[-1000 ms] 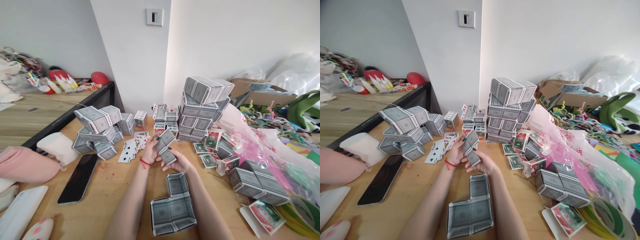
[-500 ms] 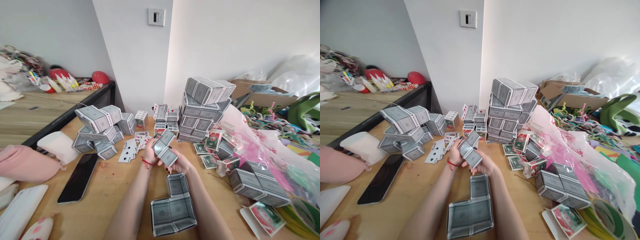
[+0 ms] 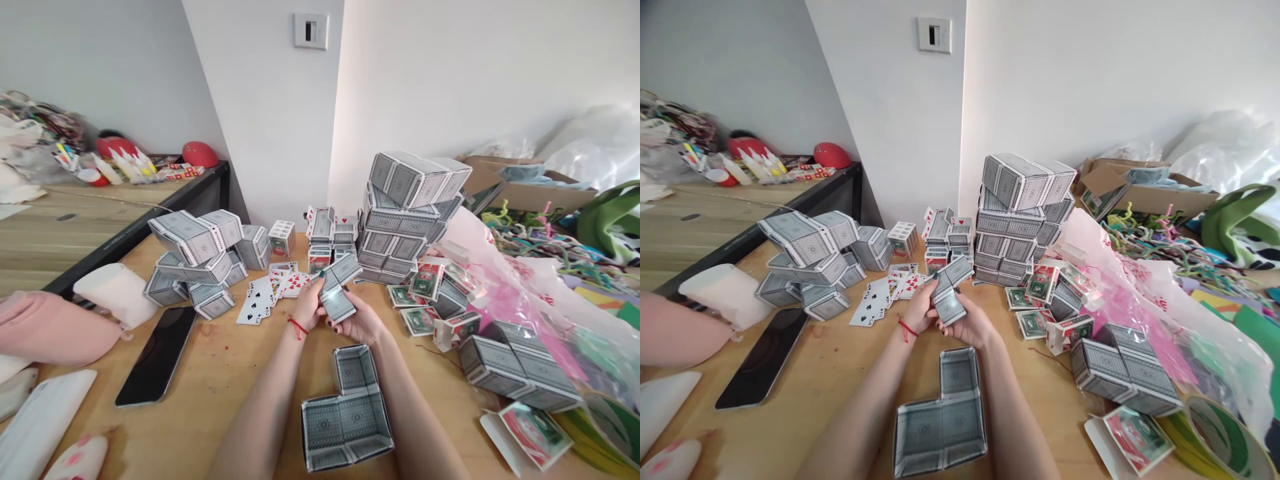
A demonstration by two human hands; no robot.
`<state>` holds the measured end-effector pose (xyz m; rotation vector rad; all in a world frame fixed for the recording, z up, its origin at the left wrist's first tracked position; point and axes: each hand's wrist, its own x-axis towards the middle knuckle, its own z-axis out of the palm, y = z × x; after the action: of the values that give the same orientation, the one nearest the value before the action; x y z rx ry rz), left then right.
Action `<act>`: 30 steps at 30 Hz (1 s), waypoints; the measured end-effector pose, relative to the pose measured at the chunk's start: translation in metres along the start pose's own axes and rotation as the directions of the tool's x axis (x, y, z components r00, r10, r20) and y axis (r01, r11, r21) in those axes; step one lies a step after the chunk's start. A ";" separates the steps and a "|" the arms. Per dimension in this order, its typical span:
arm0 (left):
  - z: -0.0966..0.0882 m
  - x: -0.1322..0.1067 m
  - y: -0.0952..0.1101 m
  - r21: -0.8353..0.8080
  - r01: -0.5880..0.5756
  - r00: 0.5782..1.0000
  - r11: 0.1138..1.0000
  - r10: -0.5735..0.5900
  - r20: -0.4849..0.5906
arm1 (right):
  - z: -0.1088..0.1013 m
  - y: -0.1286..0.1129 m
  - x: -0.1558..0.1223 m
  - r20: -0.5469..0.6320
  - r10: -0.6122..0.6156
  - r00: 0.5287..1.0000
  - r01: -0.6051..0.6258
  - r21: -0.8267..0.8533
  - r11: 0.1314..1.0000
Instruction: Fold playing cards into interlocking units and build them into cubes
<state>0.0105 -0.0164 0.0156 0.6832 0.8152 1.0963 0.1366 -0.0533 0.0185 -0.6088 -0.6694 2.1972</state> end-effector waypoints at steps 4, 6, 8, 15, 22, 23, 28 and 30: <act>0.000 0.004 -0.006 0.056 -0.031 0.999 0.998 0.032 -0.014 | -0.001 -0.002 -0.001 -0.029 -0.010 1.000 0.010 -0.006 1.000; -0.003 0.006 -0.007 0.083 -0.054 0.998 0.995 0.056 -0.017 | 0.000 -0.004 -0.002 -0.017 0.010 1.000 -0.010 -0.016 1.000; -0.005 0.007 -0.008 0.113 -0.096 0.994 0.989 0.101 -0.037 | 0.002 -0.006 -0.003 -0.015 0.035 0.999 -0.035 -0.028 0.999; -0.008 0.009 -0.008 0.163 -0.126 0.991 0.978 0.133 -0.030 | 0.003 -0.010 -0.005 -0.067 0.105 0.992 -0.106 -0.006 0.994; -0.010 0.009 -0.009 0.195 -0.148 0.984 0.969 0.164 -0.069 | 0.004 -0.008 -0.004 -0.086 0.155 0.984 -0.151 0.046 0.987; -0.011 0.010 -0.010 0.200 -0.144 0.984 0.969 0.162 -0.074 | 0.003 -0.008 -0.003 -0.083 0.161 0.983 -0.157 0.048 0.986; -0.016 0.012 -0.010 0.216 -0.142 0.984 0.966 0.162 -0.075 | -0.003 -0.003 0.000 -0.080 0.194 0.978 -0.191 0.043 0.981; -0.018 0.012 -0.010 0.210 -0.164 0.981 0.964 0.182 -0.071 | -0.004 -0.001 0.000 -0.083 0.197 0.977 -0.193 0.047 0.980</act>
<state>0.0029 -0.0063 -0.0047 0.8950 0.9677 1.2187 0.1398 -0.0515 0.0160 -0.7740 -0.5395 2.3431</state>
